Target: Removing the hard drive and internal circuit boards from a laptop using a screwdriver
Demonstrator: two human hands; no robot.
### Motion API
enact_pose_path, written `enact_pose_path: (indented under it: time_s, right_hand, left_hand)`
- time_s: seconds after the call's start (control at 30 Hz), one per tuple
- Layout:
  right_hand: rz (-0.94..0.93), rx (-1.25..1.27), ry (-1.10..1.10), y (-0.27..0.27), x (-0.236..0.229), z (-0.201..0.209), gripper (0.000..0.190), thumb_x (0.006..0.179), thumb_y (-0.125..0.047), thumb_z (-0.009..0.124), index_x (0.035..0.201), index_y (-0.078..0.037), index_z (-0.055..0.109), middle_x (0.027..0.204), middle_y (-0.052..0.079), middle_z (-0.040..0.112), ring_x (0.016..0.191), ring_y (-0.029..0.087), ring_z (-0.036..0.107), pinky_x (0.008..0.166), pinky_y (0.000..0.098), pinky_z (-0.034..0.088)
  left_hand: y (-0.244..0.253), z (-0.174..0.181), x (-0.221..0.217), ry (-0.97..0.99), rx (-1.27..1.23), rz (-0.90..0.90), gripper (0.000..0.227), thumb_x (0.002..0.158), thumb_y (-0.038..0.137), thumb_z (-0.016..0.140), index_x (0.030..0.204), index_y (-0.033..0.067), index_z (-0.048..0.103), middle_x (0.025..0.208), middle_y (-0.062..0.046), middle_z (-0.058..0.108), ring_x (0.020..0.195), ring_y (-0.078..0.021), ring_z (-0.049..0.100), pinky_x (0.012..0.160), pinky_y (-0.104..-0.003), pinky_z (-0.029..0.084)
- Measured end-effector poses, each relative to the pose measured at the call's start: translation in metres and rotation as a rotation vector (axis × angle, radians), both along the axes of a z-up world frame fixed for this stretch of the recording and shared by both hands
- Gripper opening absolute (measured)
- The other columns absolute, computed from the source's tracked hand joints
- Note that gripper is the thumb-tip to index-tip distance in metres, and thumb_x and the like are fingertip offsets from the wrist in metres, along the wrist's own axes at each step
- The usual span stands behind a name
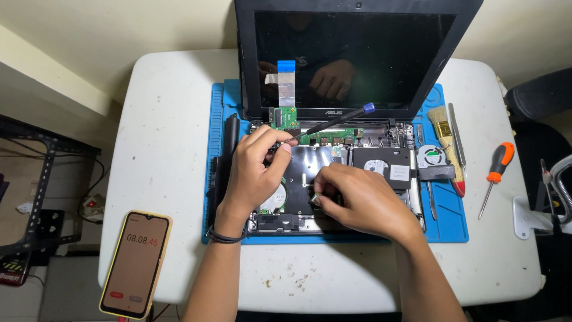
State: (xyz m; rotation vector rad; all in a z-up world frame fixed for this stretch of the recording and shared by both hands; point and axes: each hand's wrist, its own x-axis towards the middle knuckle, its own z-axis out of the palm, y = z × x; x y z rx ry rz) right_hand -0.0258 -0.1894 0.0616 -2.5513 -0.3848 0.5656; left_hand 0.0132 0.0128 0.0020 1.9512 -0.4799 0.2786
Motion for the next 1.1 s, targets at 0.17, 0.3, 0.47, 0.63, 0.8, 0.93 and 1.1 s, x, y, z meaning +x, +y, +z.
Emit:
enact_pose_path:
  time_s: [0.17, 0.3, 0.47, 0.63, 0.8, 0.93, 1.1]
  right_hand:
    - [-0.114, 0.068, -0.004, -0.019, 0.002, 0.003, 0.012, 0.079, -0.019, 0.073, 0.089, -0.011, 0.074, 0.079, 0.011, 0.072, 0.073, 0.035, 0.071, 0.071, 0.0487, 0.057]
    - [-0.306, 0.076, -0.059, -0.052, 0.008, -0.012, 0.013, 0.081, -0.016, 0.074, 0.089, -0.006, 0.073, 0.081, 0.013, 0.069, 0.073, 0.035, 0.068, 0.072, 0.0483, 0.055]
    - [-0.525, -0.067, 0.047, -0.053, 0.008, 0.001, 0.011, 0.089, -0.022, 0.066, 0.092, -0.011, 0.067, 0.087, 0.006, 0.066, 0.079, 0.027, 0.063, 0.075, 0.0438, 0.048]
    - [-0.602, -0.207, 0.076, -0.046, 0.005, 0.001, 0.014, 0.092, -0.032, 0.055, 0.101, -0.021, 0.058, 0.102, -0.004, 0.062, 0.085, 0.019, 0.057, 0.076, 0.0399, 0.042]
    - [-0.554, -0.231, -0.104, -0.047, 0.004, -0.008, 0.022, 0.092, -0.029, 0.051, 0.110, -0.021, 0.060, 0.109, -0.001, 0.061, 0.090, 0.026, 0.061, 0.073, 0.0498, 0.045]
    - [-0.480, -0.132, -0.186, -0.038, 0.003, -0.013, 0.016, 0.092, -0.026, 0.057, 0.106, -0.021, 0.064, 0.099, -0.003, 0.061, 0.082, 0.020, 0.059, 0.071, 0.0426, 0.044]
    - [-0.553, 0.374, 0.009, -0.028, 0.004, -0.009, 0.028, 0.096, -0.024, 0.068, 0.122, -0.013, 0.067, 0.091, -0.002, 0.062, 0.076, 0.011, 0.053, 0.068, 0.0274, 0.043]
  left_hand:
    - [0.001, 0.000, 0.000, -0.010, -0.004, -0.005, 0.015, 0.095, 0.016, 0.059, 0.097, 0.0153, 0.074, 0.077, -0.002, 0.063, 0.063, -0.0208, 0.060, 0.079, -0.032, 0.046]
    - [0.000, -0.001, 0.000, -0.020, 0.005, -0.020, 0.014, 0.094, 0.016, 0.060, 0.095, 0.0154, 0.074, 0.072, -0.001, 0.060, 0.063, -0.0216, 0.060, 0.079, -0.033, 0.046]
    - [-0.002, 0.003, -0.003, -0.032, 0.071, -0.022, 0.014, 0.094, 0.015, 0.057, 0.092, 0.0137, 0.071, 0.080, 0.000, 0.063, 0.065, -0.0192, 0.058, 0.078, -0.034, 0.042]
    - [0.001, 0.006, -0.002, -0.037, 0.070, 0.003, 0.017, 0.095, 0.014, 0.055, 0.093, 0.0084, 0.070, 0.090, -0.001, 0.071, 0.074, -0.0160, 0.063, 0.075, -0.033, 0.042]
    - [0.002, 0.007, -0.002, -0.033, 0.044, 0.017, 0.017, 0.094, 0.013, 0.054, 0.091, 0.0082, 0.070, 0.089, -0.001, 0.070, 0.075, -0.0159, 0.063, 0.067, -0.031, 0.044]
    - [0.003, 0.008, -0.002, -0.059, 0.021, 0.003, 0.017, 0.094, 0.011, 0.054, 0.090, 0.0065, 0.070, 0.087, -0.003, 0.069, 0.077, -0.0173, 0.063, 0.061, -0.030, 0.045]
    - [0.002, 0.005, -0.003, -0.058, 0.039, -0.104, 0.018, 0.092, 0.014, 0.054, 0.091, 0.0082, 0.070, 0.087, -0.002, 0.070, 0.075, -0.0177, 0.064, 0.077, -0.035, 0.045]
